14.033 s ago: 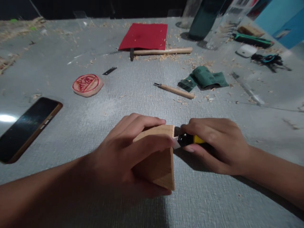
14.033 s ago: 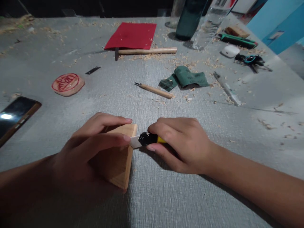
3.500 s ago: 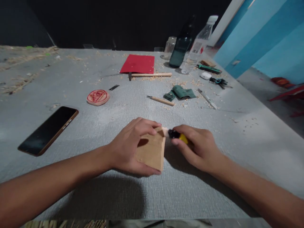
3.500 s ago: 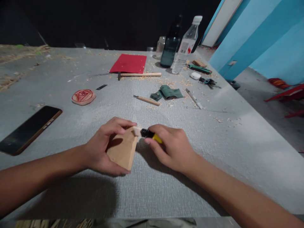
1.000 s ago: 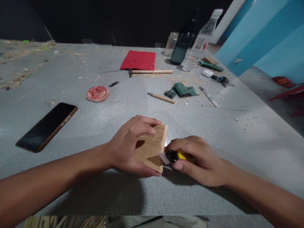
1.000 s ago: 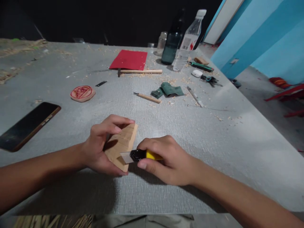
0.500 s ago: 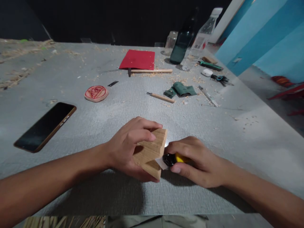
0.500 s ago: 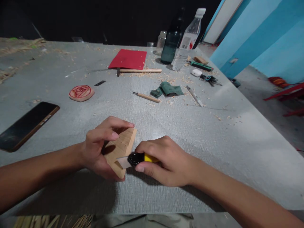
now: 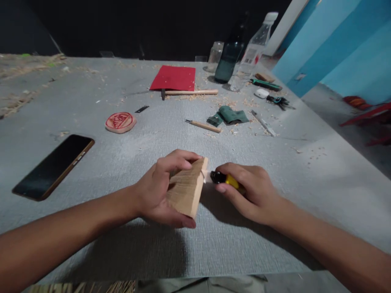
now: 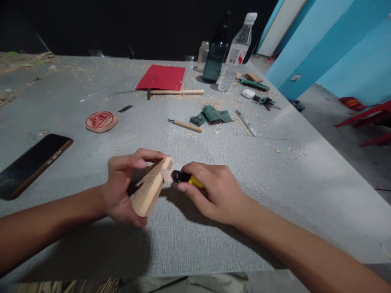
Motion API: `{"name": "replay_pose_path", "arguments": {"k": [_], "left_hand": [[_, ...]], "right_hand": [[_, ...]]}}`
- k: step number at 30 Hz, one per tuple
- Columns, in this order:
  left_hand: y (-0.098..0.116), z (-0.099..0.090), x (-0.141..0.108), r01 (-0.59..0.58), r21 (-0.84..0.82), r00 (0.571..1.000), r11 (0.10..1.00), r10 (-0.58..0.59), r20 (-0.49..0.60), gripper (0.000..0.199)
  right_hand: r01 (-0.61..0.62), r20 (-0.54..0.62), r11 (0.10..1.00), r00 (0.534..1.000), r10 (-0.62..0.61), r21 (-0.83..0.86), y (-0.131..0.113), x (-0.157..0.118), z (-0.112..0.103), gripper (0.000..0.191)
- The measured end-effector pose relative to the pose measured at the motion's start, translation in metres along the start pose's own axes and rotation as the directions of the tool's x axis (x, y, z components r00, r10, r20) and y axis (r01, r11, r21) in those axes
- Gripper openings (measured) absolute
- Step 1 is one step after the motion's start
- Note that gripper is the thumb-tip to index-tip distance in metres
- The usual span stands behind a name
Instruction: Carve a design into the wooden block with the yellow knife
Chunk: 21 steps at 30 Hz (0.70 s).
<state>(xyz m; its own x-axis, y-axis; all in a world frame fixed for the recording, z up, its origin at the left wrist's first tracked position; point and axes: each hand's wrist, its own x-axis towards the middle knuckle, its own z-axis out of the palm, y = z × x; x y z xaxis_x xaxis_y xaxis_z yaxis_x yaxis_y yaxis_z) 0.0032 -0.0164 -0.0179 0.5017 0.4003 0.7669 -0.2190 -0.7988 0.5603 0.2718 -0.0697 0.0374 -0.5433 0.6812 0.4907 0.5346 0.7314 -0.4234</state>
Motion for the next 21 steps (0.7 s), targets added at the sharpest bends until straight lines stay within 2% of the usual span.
{"name": "replay_pose_path", "arguments": {"k": [4,9,14,21], "left_hand": [[0.0009,-0.0031,0.0028,0.021,0.013,1.0,1.0,-0.021,0.0,0.091],[-0.0006,-0.0028,0.0034,-0.033,0.019,0.999,0.999,0.033,0.007,0.087],[0.0023,-0.0059,0.0068,-0.066,0.065,0.996,0.996,0.062,0.059,0.068],[0.0033,-0.0066,0.0048,-0.053,0.079,0.996,0.995,0.048,0.069,0.068]], "right_hand": [[-0.05,-0.041,0.997,0.998,0.048,-0.056,0.0082,0.0017,-0.0034,0.015],[-0.026,-0.039,0.998,0.999,0.024,-0.052,0.0095,0.0015,-0.0015,0.018],[0.003,-0.041,0.999,0.999,-0.005,-0.051,0.0082,0.0002,0.0001,0.02],[0.054,-0.003,0.998,0.999,-0.054,-0.031,0.0064,-0.0005,0.001,0.021]]}}
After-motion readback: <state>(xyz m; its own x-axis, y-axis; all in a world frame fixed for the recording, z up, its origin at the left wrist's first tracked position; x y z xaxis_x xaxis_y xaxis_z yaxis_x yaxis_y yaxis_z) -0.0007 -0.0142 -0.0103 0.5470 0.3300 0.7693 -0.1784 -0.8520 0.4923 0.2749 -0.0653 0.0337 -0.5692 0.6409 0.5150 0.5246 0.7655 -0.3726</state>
